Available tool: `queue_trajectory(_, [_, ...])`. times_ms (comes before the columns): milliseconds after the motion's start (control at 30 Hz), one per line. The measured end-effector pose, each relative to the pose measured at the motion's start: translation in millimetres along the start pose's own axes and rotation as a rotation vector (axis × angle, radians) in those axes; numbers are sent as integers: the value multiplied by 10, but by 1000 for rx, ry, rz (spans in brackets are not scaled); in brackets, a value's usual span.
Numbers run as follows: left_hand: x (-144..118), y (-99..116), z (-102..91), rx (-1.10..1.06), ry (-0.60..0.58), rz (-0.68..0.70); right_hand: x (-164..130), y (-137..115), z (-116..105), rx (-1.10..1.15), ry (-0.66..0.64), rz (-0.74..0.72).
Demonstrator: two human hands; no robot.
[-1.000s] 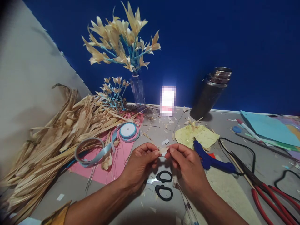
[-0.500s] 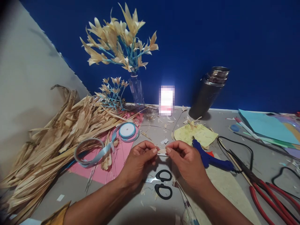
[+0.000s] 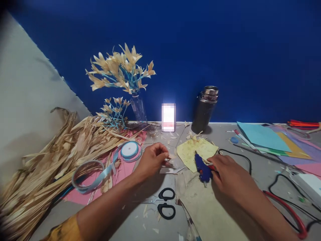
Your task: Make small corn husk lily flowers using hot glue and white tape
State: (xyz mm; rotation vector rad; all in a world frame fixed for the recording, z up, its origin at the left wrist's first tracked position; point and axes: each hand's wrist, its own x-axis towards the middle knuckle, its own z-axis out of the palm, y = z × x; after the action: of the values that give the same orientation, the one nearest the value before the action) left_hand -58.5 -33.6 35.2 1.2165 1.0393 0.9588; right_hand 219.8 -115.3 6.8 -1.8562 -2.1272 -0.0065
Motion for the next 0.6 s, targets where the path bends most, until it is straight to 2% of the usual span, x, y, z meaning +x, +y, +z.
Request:
queue_trajectory(67, [177, -41, 133, 101, 4, 80, -39, 7, 62, -119, -41, -37])
queue_trajectory(133, [333, -101, 246, 301, -28, 187, -48, -95, 82, -175, -86, -38])
queue_trajectory(233, [496, -200, 335, 590, -58, 311, -43, -241, 68, -168, -135, -29])
queue_trajectory(300, [553, -264, 346, 650, -59, 326, -50, -237, 64, -125, -134, -15])
queue_trajectory(467, [576, -357, 320, 620, -50, 291, -77, 141, 98, 111, 18, 59])
queue_trajectory(600, [590, -377, 325, 508, -7, 237, -59, 414, 72, 268, 231, 323])
